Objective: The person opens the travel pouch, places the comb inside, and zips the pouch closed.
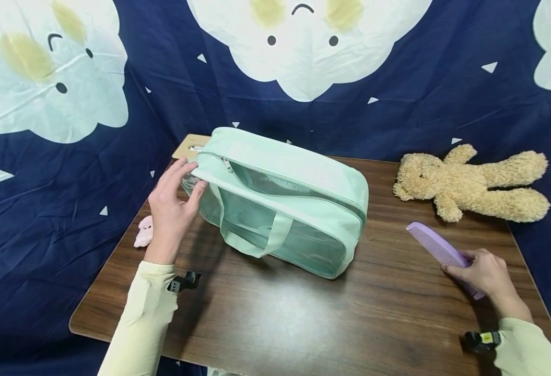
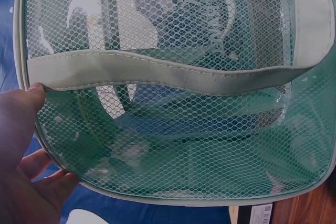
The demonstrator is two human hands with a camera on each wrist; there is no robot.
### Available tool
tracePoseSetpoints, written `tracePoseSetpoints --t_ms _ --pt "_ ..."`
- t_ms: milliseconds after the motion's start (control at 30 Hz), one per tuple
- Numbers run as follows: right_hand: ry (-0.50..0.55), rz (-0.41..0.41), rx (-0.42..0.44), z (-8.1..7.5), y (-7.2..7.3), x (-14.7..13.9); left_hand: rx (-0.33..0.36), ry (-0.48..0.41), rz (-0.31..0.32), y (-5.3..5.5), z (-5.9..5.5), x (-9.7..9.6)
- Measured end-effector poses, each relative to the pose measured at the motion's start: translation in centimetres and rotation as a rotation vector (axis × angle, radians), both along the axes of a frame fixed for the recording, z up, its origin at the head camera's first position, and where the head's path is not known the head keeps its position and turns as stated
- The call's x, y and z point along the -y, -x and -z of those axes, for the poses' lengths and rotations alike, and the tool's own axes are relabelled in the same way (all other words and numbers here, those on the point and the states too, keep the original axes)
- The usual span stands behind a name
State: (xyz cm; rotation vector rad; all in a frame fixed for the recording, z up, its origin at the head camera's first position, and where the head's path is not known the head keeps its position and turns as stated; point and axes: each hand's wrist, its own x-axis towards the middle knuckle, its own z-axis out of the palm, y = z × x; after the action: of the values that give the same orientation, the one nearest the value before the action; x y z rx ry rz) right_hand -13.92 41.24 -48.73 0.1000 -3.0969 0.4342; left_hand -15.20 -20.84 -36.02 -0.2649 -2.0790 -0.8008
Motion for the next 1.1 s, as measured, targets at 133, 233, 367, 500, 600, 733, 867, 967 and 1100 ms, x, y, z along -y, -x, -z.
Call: tracePoseSetpoints --t_ms 133,233,367,500,600,733,867,967,1100 --pt "0.005 0.025 -0.005 0.0 -0.2 0.1 0.001 -0.001 0.002 0.0 0.0 -0.1" --pt "0.006 0.032 -0.015 -0.1 -0.4 0.2 -0.001 -0.002 0.003 0.0 0.0 0.0" --pt "0.018 0.022 -0.051 -0.7 -0.5 0.4 0.000 -0.003 0.001 0.0 0.0 -0.1" --pt "0.023 0.013 -0.103 -1.8 -0.4 1.2 0.006 -0.007 -0.005 -0.2 -0.2 0.0" --pt "0.027 0.003 -0.162 -3.0 -0.3 2.2 0.009 -0.007 -0.007 -0.1 -0.1 0.0" --pt "0.043 -0.002 -0.223 -5.0 -0.1 3.9 0.009 -0.014 -0.008 -0.1 -0.1 0.0" --pt "0.056 0.004 -0.237 -7.0 0.0 5.3 0.010 -0.013 -0.009 -0.1 -0.1 0.0" --pt "0.058 0.011 -0.246 -8.3 0.0 6.3 0.018 -0.004 -0.008 -0.1 -0.1 0.0" --pt "0.072 0.008 -0.262 -10.0 -0.3 7.4 0.030 -0.001 -0.007 -0.2 -0.2 0.0"
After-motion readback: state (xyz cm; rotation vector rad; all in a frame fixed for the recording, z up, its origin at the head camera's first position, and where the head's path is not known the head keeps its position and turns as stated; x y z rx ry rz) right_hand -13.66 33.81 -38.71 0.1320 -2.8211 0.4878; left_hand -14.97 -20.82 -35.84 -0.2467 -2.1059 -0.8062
